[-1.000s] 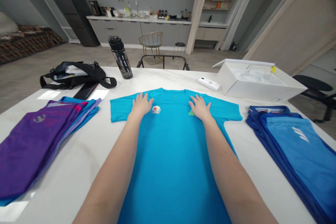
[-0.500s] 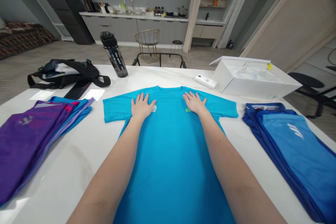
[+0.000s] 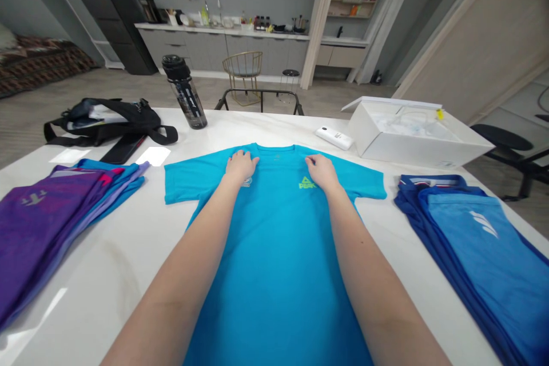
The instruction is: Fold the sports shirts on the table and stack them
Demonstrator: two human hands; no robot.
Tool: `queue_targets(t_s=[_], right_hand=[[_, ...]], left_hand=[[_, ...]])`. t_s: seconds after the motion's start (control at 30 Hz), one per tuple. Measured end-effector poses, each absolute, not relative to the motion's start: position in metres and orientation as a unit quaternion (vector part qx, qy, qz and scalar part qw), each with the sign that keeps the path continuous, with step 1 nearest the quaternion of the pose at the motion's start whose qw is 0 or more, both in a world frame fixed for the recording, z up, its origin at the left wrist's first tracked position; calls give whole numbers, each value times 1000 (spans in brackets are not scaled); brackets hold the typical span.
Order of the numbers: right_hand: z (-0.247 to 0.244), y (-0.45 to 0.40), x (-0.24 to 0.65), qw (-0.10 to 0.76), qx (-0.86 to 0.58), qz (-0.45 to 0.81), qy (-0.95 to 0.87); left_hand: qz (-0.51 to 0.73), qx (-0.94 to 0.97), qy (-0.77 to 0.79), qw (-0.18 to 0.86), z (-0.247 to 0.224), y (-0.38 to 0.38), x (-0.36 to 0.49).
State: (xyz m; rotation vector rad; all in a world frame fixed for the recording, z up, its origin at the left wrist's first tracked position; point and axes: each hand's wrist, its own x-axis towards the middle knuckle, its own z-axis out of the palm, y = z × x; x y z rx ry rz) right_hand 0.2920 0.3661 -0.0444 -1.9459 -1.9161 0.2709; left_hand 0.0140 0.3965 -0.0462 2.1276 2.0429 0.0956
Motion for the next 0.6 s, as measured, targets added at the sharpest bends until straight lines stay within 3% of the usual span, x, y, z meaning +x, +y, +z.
queue_targets(t_s=[0.37, 0.47, 0.6], right_hand=[[-52, 364, 289, 180, -686, 138, -691], [-40, 360, 297, 191, -766, 114, -604], [-30, 354, 317, 131, -869, 156, -451]], left_hand=[[99, 712, 691, 69, -60, 388, 10], [125, 664, 734, 61, -50, 383, -1], [95, 574, 805, 112, -43, 379, -20]])
